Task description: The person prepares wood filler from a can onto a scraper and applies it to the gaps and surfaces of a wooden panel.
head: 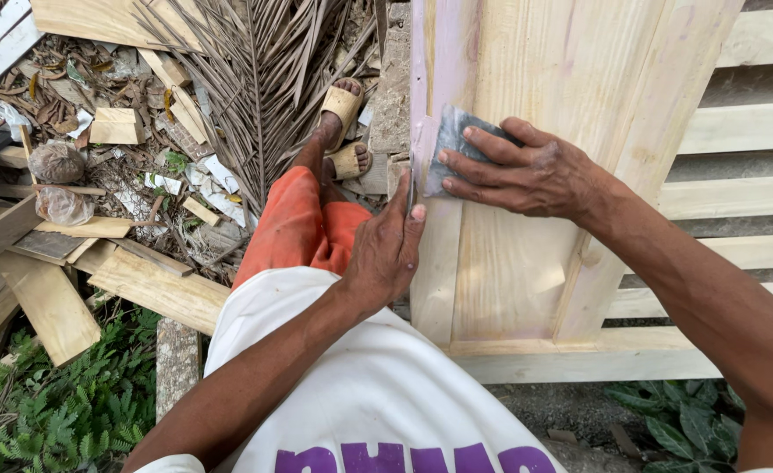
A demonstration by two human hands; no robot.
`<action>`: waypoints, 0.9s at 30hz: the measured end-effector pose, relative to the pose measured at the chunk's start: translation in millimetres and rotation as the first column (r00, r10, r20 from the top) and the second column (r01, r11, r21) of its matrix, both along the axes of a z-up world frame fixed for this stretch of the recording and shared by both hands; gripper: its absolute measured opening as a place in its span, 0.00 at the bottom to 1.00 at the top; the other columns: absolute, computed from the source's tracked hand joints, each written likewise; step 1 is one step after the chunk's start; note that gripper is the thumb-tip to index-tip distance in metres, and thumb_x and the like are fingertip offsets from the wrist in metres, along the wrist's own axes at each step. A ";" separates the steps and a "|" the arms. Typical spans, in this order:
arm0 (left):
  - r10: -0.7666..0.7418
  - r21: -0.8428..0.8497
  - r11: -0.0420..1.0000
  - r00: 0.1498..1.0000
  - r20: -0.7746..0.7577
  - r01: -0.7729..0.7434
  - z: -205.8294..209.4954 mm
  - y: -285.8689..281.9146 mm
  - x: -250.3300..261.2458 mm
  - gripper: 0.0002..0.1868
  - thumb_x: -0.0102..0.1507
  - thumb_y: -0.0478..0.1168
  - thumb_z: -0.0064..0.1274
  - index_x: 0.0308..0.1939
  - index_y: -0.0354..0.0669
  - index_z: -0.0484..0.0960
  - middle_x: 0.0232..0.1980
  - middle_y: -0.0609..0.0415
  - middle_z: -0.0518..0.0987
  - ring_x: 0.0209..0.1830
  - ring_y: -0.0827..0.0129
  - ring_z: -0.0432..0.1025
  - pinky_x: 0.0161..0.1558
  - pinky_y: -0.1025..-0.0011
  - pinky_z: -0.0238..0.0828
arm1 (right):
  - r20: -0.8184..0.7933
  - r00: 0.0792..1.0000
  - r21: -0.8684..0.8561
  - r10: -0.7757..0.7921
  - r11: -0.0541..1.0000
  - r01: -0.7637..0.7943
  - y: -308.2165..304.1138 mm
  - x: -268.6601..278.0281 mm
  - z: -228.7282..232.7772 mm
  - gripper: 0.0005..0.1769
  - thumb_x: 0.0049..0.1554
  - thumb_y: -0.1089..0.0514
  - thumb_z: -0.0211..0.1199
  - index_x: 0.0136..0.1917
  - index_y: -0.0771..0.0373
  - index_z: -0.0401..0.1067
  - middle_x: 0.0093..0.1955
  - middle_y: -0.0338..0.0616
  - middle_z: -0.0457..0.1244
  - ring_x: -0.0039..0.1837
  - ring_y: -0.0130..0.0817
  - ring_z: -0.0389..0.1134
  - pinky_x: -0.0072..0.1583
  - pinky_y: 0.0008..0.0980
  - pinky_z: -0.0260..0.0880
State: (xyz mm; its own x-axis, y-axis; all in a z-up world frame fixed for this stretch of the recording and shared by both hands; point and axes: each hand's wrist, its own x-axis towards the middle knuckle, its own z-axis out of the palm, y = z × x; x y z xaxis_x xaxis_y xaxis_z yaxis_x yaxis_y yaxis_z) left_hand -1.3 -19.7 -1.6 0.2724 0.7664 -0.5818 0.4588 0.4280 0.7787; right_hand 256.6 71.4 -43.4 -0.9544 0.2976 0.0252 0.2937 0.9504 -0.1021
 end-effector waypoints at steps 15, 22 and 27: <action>-0.024 -0.011 1.000 0.994 0.102 0.025 5.7 -27.1 -7.6 0.36 0.75 0.51 0.29 0.76 0.22 0.49 0.44 0.25 0.78 0.34 0.48 0.79 0.44 0.56 0.74 | -0.037 0.999 0.025 0.002 1.000 -0.001 -34.4 -8.2 -4.8 0.26 0.61 0.50 0.61 0.72 0.39 0.68 0.78 0.23 0.56 0.79 0.33 0.50 0.72 0.32 0.64; -0.073 -0.198 0.977 0.997 0.030 0.078 11.4 -26.4 -7.0 0.38 0.72 0.53 0.27 0.78 0.27 0.48 0.29 0.32 0.78 0.28 0.51 0.77 0.40 0.57 0.74 | -0.013 0.999 0.039 0.045 0.998 -0.044 -43.6 7.6 2.3 0.22 0.63 0.47 0.59 0.71 0.39 0.69 0.77 0.28 0.56 0.79 0.34 0.48 0.72 0.34 0.60; -0.071 -0.115 0.991 0.997 0.013 0.072 4.2 -31.6 -5.5 0.37 0.73 0.54 0.28 0.76 0.25 0.52 0.36 0.30 0.79 0.35 0.49 0.78 0.45 0.56 0.73 | -0.110 0.989 0.016 0.099 0.995 -0.098 -27.1 -12.5 -18.8 0.23 0.60 0.46 0.59 0.69 0.40 0.68 0.77 0.27 0.56 0.79 0.35 0.47 0.72 0.35 0.62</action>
